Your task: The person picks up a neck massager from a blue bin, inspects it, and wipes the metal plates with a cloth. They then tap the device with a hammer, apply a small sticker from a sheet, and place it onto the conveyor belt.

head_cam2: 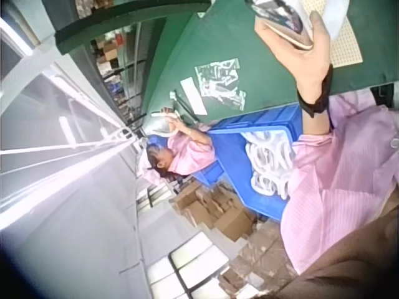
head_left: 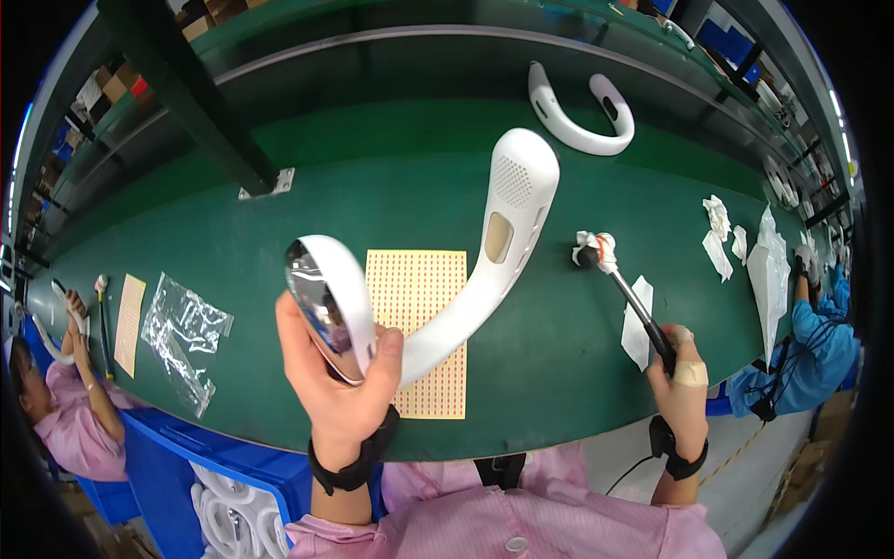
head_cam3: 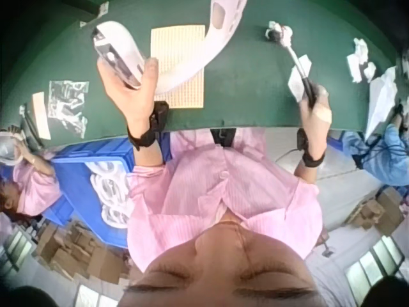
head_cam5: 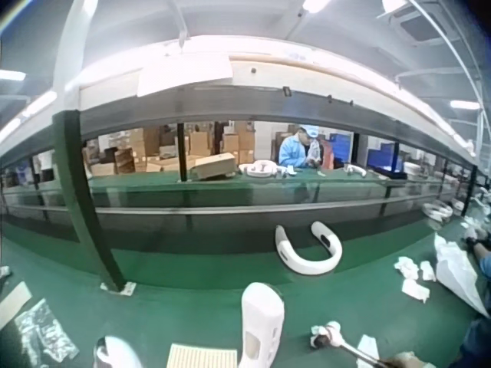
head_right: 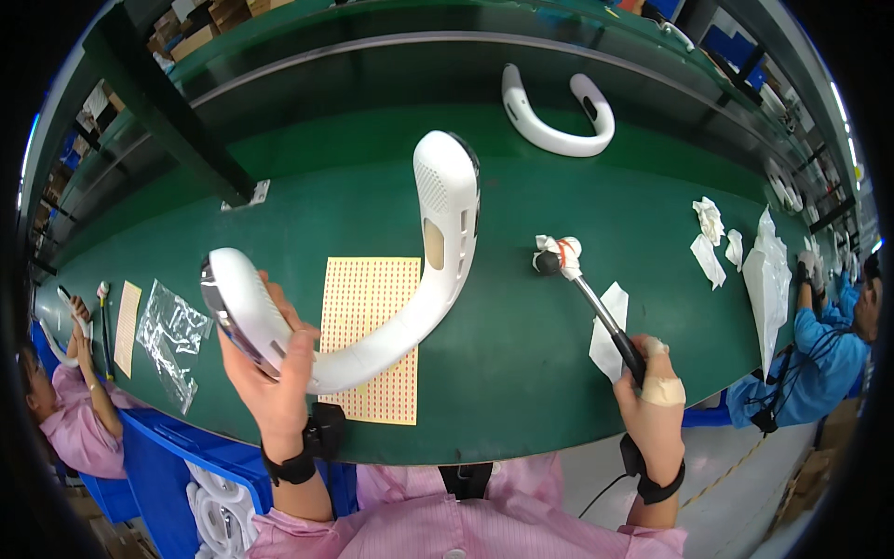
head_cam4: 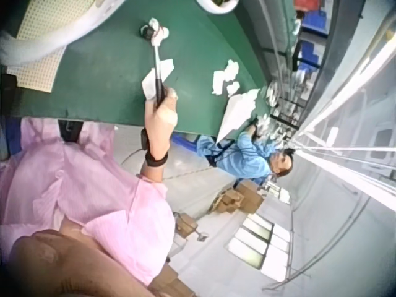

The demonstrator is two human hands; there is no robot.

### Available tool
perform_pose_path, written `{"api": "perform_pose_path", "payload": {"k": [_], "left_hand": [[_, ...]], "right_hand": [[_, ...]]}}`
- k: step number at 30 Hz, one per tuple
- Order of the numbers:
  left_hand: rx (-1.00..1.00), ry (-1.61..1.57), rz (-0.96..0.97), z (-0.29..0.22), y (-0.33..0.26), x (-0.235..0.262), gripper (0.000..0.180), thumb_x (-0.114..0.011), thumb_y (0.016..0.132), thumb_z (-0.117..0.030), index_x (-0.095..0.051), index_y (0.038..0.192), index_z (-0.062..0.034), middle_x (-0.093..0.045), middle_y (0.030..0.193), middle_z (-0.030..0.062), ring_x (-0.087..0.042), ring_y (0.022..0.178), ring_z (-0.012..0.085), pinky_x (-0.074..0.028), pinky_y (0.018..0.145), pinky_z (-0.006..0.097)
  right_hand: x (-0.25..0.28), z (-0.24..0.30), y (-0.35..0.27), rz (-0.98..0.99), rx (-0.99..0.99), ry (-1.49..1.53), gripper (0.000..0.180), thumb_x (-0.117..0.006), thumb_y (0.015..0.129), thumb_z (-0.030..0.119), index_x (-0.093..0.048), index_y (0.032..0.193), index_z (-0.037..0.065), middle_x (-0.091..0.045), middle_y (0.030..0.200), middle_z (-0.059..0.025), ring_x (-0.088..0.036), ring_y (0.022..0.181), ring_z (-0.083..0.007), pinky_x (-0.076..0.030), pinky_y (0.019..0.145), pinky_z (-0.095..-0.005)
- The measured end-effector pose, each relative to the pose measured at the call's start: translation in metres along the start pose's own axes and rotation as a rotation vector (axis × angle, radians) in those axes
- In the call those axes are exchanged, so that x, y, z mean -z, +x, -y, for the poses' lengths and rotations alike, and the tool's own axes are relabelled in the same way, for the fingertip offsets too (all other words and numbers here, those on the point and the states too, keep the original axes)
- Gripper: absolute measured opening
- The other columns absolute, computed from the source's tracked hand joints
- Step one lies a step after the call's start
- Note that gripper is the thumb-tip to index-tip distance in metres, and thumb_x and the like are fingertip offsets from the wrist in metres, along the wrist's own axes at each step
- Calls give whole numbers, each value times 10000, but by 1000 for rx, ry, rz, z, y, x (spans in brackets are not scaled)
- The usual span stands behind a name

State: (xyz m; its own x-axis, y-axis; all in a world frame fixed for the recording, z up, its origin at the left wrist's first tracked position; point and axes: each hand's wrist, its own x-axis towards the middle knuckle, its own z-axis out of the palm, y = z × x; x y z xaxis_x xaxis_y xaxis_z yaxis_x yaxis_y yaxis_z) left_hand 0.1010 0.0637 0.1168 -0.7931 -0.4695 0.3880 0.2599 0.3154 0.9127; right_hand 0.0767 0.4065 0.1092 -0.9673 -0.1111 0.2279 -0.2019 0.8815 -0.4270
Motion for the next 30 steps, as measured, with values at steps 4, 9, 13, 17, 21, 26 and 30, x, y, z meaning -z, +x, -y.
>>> {"api": "perform_pose_path", "payload": {"k": [4, 9, 13, 17, 21, 26, 30], "left_hand": [[-16, -129, -56, -14, 10, 5, 620, -650, 712, -101, -360, 1241, 41, -494, 916, 89, -510, 817, 148, -479, 760, 304], [-150, -127, -106, -18, 2, 7, 576, -582, 704, -57, -351, 1230, -11, -451, 876, 96, -489, 745, 167, -516, 724, 369], [-176, -138, -155, -8, -37, 30, 528, -544, 683, 14, -297, 1140, -81, -422, 849, 95, -494, 724, 184, -499, 735, 414], [-249, -131, -160, -7, -67, 34, 514, -560, 670, 30, -281, 1080, -106, -426, 843, 93, -509, 728, 190, -483, 726, 409], [-299, -110, -144, -2, -72, 35, 529, -563, 664, 39, -272, 1080, -110, -431, 841, 99, -510, 718, 194, -464, 703, 399], [-341, -138, -137, 2, -68, 35, 543, -548, 643, 51, -275, 1090, -93, -427, 823, 106, -483, 682, 192, -464, 675, 397], [-362, -83, -146, 1, -65, 36, 560, -506, 609, 77, -284, 1101, -72, -441, 822, 112, -485, 683, 191, -477, 667, 387]], "right_hand": [[30, 25, -22, 252, -149, 272, 308, -584, 756, -15, -527, 1058, -34, -576, 805, -112, -564, 687, -181, -450, 654, -268], [20, 57, -26, 659, 41, 533, 390, -633, 778, 41, -549, 1157, 9, -572, 774, -95, -523, 629, -192, -425, 611, -269], [-11, 87, -17, 677, 191, 497, 443, -626, 788, 8, -523, 1218, 20, -545, 761, -107, -486, 606, -219, -419, 602, -271], [-19, 95, -14, 600, 450, 300, 512, -619, 784, -26, -485, 1275, 33, -502, 724, -104, -460, 591, -227, -420, 583, -267], [-27, 93, -24, 582, 446, 268, 527, -608, 787, -31, -475, 1289, 58, -483, 742, -113, -464, 594, -253, -429, 573, -280], [-26, 100, -23, 548, 469, 187, 564, -591, 789, -43, -456, 1315, 111, -486, 762, -123, -481, 605, -281, -438, 576, -305], [-18, 109, -18, 566, 471, 100, 596, -596, 778, -47, -451, 1324, 142, -487, 755, -125, -488, 606, -284, -439, 572, -331]]}}
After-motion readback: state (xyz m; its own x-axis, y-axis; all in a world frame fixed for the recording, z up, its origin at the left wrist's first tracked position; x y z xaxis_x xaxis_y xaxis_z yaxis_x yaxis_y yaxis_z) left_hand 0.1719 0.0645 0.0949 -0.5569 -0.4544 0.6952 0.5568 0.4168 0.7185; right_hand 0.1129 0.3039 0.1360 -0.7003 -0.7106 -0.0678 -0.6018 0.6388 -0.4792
